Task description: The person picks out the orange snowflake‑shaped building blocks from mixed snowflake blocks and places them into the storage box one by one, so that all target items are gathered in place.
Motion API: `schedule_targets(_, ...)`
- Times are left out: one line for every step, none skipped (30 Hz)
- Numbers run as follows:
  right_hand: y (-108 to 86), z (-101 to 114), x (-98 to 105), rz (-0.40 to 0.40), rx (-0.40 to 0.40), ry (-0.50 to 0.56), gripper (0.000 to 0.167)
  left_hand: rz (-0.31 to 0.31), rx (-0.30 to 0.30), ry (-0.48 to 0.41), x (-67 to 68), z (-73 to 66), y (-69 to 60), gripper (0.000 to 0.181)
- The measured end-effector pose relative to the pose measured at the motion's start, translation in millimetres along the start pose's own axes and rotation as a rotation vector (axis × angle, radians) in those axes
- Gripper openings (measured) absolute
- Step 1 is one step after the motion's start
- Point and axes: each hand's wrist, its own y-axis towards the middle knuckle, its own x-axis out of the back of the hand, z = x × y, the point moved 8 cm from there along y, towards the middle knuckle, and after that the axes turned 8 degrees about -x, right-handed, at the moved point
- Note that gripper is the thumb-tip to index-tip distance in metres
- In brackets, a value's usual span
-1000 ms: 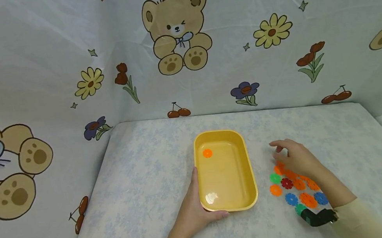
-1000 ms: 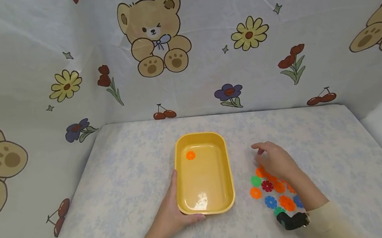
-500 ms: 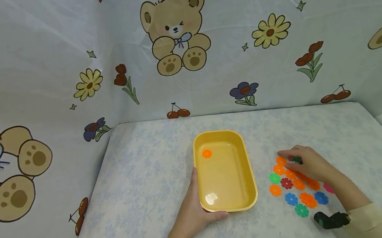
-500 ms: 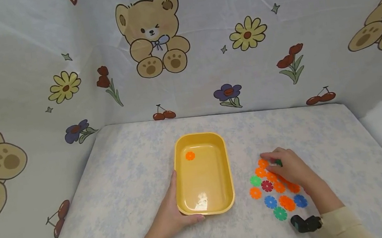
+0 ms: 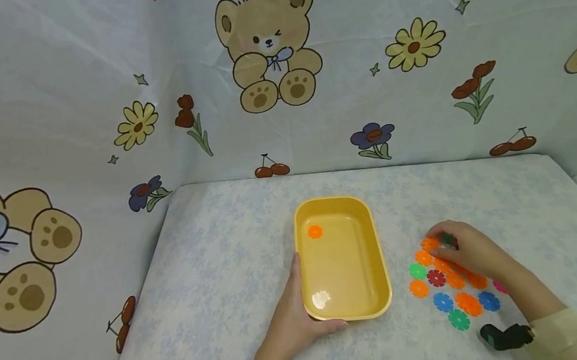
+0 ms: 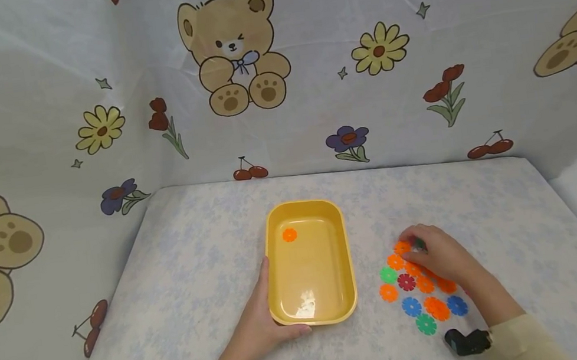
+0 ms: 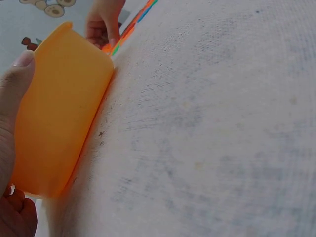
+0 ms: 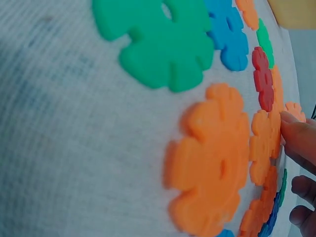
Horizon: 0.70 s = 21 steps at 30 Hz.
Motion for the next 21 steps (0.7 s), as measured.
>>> schedule_targets(0.5, 0.1, 0.0, 0.001, -0.002, -0.002, 0.031, -0.001, -0.003, -0.002, 0.3, -0.4, 0.2, 0.146)
schedule_targets(0.9, 0.1, -0.1, 0.002, -0.004, -0.006, 0.031, -0.002, -0.005, -0.003, 0.6, -0.7, 0.4, 0.146)
schedule_targets(1.3, 0.2, -0.3, 0.006, -0.006, -0.007, 0.031, -0.002, -0.006, -0.005, 0.7, -0.8, 0.7, 0.146)
schedule_targets(1.5, 0.1, -0.6, 0.009, -0.007, -0.011, 0.032, -0.002, -0.008, -0.007, 0.8, -0.8, 0.9, 0.146)
schedule_targets(1.7, -0.1, -1.1, 0.012, -0.009, -0.016, 0.033, -0.002, -0.008, -0.006, 0.8, -0.9, 1.1, 0.146)
schedule_targets(1.9, -0.3, -1.4, 0.015, -0.013, -0.020, 0.035, -0.002, -0.009, -0.007, 1.0, -0.9, 1.3, 0.146)
schedule_targets(1.8, -0.8, -1.6, 0.017, -0.019, -0.025, 0.037, -0.001, -0.009, -0.008, 0.8, -1.0, 1.4, 0.146)
schedule_targets(1.4, -1.4, -1.8, 0.023, -0.029, -0.023, 0.039, 0.001, -0.010, -0.009, 0.7, -1.3, 1.5, 0.146)
schedule_targets(1.1, -2.0, -2.2, 0.031, -0.042, -0.021, 0.042, 0.002, -0.011, -0.010, 0.6, -1.5, 1.6, 0.145)
schedule_targets(0.7, -2.8, -2.4, 0.037, -0.054, -0.024, 0.044, 0.002, -0.013, -0.011, 0.5, -1.8, 1.7, 0.145)
schedule_targets(0.4, -3.5, -3.0, 0.045, -0.068, -0.025, 0.046, 0.003, -0.015, -0.010, 0.6, -2.2, 1.7, 0.145)
schedule_targets(0.0, -4.2, -3.2, 0.053, -0.081, -0.024, 0.049, 0.002, -0.016, -0.011, 0.7, -2.4, 1.7, 0.145)
schedule_targets(-0.4, -4.8, -3.6, 0.058, -0.092, -0.022, 0.050, 0.002, -0.015, -0.010, 0.6, -2.5, 1.5, 0.145)
schedule_targets(-0.6, -5.1, -3.9, 0.062, -0.099, -0.023, 0.052, 0.002, -0.017, -0.009, 0.7, -2.7, 1.5, 0.145)
schedule_targets(-0.5, -4.8, -4.3, 0.062, -0.096, -0.030, 0.052, 0.001, -0.016, -0.009, 0.7, -2.6, 1.4, 0.145)
schedule_targets(-0.3, -4.2, -4.2, 0.058, -0.086, -0.043, 0.051, 0.000, -0.015, -0.008, 0.8, -2.6, 1.3, 0.145)
schedule_targets(0.0, -3.3, -4.4, 0.053, -0.074, -0.057, 0.049, 0.000, -0.015, -0.008, 0.7, -2.8, 1.2, 0.145)
schedule_targets(0.3, -2.2, -4.0, 0.046, -0.060, -0.073, 0.047, 0.000, -0.012, -0.008, 0.7, -2.6, 1.1, 0.145)
schedule_targets(0.6, -1.0, -4.0, 0.038, -0.047, -0.088, 0.045, 0.000, -0.010, -0.008, 0.7, -2.3, 1.0, 0.145)
schedule_targets(0.8, 0.0, -3.6, 0.031, -0.035, -0.100, 0.044, 0.000, -0.007, -0.009, 0.8, -2.1, 1.0, 0.145)
schedule_targets(0.9, 1.0, -3.3, 0.024, -0.026, -0.109, 0.043, 0.000, -0.004, -0.010, 0.8, -1.8, 1.0, 0.145)
